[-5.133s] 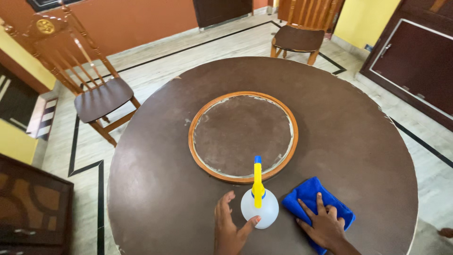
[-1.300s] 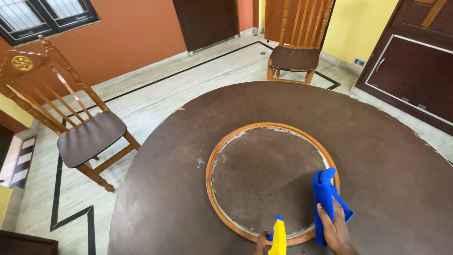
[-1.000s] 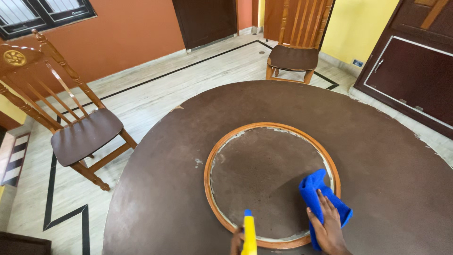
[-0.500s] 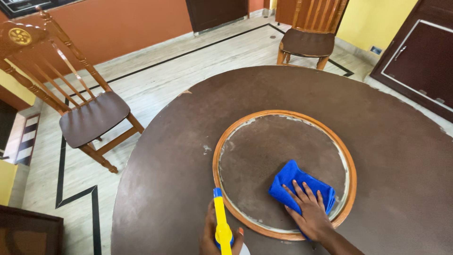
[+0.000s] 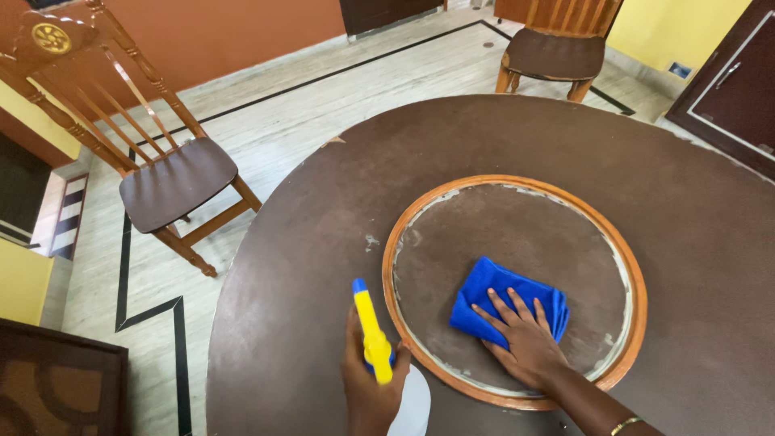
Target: The person cleans a table by spraying a cleaning solution from a bottle onto the surface and wiping it with a blue cloth.
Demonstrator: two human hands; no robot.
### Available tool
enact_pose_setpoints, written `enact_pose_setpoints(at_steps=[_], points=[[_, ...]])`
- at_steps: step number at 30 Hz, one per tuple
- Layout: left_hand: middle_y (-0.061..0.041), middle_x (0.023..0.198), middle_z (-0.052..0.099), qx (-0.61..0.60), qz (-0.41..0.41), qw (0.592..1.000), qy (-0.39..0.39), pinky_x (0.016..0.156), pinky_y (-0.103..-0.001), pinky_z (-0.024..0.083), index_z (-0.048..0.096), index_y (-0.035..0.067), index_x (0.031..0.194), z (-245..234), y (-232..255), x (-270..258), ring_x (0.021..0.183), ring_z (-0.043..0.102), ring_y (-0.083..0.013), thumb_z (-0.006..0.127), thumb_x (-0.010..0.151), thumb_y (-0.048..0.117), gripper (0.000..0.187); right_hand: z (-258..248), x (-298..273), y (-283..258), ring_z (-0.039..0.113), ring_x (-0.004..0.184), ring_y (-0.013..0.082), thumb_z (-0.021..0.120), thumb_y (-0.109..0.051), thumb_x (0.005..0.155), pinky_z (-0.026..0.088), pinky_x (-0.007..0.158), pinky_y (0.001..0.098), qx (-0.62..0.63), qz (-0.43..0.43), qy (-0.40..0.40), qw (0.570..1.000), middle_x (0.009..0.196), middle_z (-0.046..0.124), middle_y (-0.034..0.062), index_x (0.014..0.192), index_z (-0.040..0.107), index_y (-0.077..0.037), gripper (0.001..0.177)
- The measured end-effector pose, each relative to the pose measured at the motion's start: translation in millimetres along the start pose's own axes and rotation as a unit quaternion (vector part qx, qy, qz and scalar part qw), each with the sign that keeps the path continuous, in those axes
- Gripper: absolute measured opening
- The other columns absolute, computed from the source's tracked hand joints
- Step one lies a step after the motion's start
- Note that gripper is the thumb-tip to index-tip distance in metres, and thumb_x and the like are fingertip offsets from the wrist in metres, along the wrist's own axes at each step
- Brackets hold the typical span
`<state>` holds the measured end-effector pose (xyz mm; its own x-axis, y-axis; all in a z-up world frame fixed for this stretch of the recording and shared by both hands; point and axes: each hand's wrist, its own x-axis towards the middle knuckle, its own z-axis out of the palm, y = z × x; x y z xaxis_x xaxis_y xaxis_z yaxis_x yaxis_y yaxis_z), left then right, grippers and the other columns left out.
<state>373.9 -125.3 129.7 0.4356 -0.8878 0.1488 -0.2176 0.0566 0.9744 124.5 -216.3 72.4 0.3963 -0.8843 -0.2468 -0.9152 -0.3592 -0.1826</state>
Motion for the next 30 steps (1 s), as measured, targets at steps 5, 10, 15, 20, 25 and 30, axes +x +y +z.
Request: enact_pose_setpoints(at_steps=[5,10,15,20,25,30], points=[[-0.005,0.075,0.066,-0.023,-0.153,0.985,-0.072,0.052,-0.033,0.055,0.045,0.011,0.153,12,25,20,0.056,0.064,-0.0138,0.074,0.075,0.000,0.083,-15,12,-19,0.004,0.156,0.0299,0.058,-0.044,0.094,0.001,0.123,0.0604,-0.018,-0.060,-0.030,0.998,0.172,0.012,-0.0009,0.161,0.030,-0.043,0.072],[-0.011,0.074,0.076,0.060,-0.180,0.976,-0.106,0.051,-0.036,0.058,0.049,0.011,0.146,19,37,29,0.051,0.072,-0.0210,0.071,0.074,0.008,0.075,-26,18,-42,0.001,0.156,0.0329,0.065,-0.041,0.089,0.000,0.122,0.0625,-0.051,-0.143,-0.077,0.985,0.172,0.008,0.0023,0.163,0.026,-0.039,0.084],[-0.019,0.089,0.078,0.150,-0.183,0.963,-0.128,0.069,-0.040,0.062,0.049,0.009,0.142,33,17,42,0.075,0.079,-0.0335,0.071,0.074,0.017,0.072,-28,27,-51,0.001,0.157,0.0311,0.069,-0.042,0.085,0.001,0.122,0.0639,-0.076,-0.190,-0.108,0.973,0.171,0.007,0.0026,0.158,0.027,-0.037,0.084],[-0.025,0.103,0.074,0.219,-0.115,0.958,-0.145,0.085,-0.047,0.057,0.047,0.007,0.141,48,-14,58,0.101,0.071,-0.0422,0.078,0.072,0.024,0.077,-28,37,-40,0.002,0.157,0.0300,0.066,-0.045,0.087,0.001,0.122,0.0649,-0.121,-0.194,-0.103,0.968,0.169,0.010,0.0032,0.158,0.026,-0.036,0.082],[-0.025,0.106,0.074,0.204,-0.186,0.945,-0.174,0.087,-0.045,0.059,0.050,0.010,0.140,48,-15,63,0.099,0.076,-0.0402,0.073,0.070,0.024,0.075,-28,38,-25,0.008,0.155,0.0298,0.065,-0.045,0.087,0.003,0.120,0.0665,-0.125,-0.186,-0.054,0.973,0.172,0.012,0.0026,0.162,0.028,-0.041,0.083],[-0.022,0.113,0.073,0.229,-0.178,0.940,-0.179,0.095,-0.047,0.054,0.053,0.013,0.140,47,-19,63,0.112,0.069,-0.0402,0.075,0.069,0.026,0.075,-23,40,-7,0.011,0.154,0.0304,0.064,-0.047,0.087,0.007,0.118,0.0671,-0.133,-0.137,-0.028,0.981,0.172,0.014,0.0009,0.162,0.026,-0.041,0.085]])
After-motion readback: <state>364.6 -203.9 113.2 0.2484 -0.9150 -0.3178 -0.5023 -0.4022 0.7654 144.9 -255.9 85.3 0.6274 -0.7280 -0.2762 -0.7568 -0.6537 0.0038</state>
